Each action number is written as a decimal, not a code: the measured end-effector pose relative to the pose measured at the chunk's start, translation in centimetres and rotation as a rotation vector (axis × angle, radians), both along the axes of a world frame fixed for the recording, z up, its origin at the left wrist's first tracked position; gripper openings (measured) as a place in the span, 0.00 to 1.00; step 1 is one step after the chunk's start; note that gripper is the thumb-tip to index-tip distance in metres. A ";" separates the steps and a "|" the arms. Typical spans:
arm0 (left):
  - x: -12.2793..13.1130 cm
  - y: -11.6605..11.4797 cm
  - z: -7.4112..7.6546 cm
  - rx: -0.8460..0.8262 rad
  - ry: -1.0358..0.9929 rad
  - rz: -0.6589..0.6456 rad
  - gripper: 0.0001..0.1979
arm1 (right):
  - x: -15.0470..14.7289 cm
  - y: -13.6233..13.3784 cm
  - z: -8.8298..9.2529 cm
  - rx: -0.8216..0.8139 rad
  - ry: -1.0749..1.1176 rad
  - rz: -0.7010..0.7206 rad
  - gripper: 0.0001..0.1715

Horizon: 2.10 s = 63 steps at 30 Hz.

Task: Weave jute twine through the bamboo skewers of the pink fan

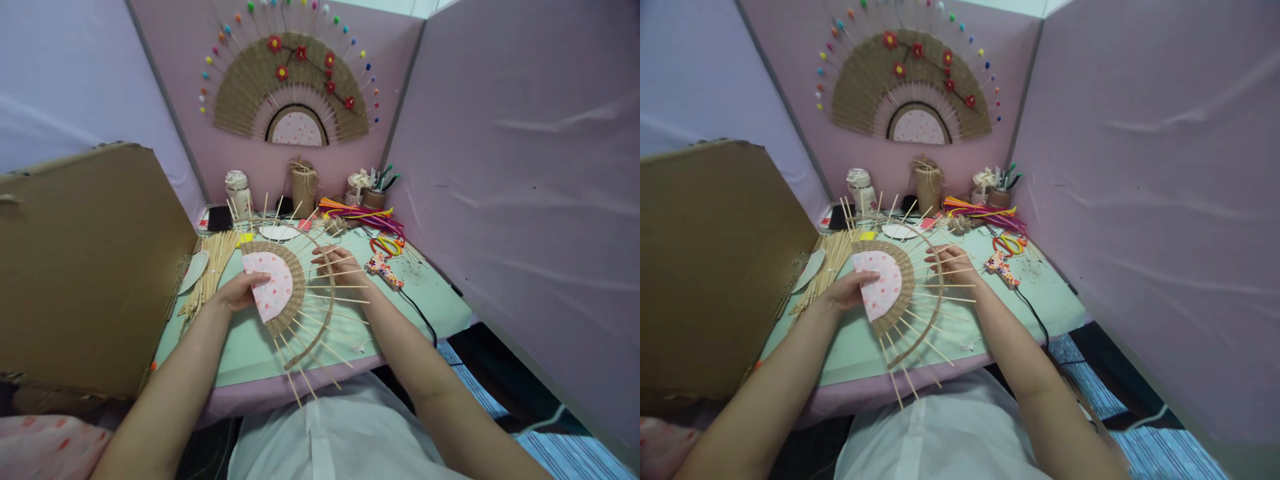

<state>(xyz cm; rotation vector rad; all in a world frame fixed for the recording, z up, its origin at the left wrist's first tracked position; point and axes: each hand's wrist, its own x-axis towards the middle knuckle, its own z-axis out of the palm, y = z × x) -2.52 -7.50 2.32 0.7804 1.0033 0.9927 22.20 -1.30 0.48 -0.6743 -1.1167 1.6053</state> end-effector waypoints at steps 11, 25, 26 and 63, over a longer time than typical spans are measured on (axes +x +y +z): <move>1.8 0.9 -1.0 0.004 0.038 0.055 0.13 | 0.6 0.4 -0.3 -0.089 0.204 0.149 0.13; 2.6 1.0 -0.4 -0.006 -0.164 0.243 0.07 | 0.3 0.6 -0.5 -0.085 0.115 0.097 0.15; 2.5 0.9 -0.3 -0.018 -0.162 0.231 0.07 | 0.3 0.6 -0.5 -0.066 0.081 0.070 0.15; -1.7 0.6 2.1 -0.205 0.101 0.143 0.05 | 4.1 1.5 0.2 0.120 -0.310 0.024 0.18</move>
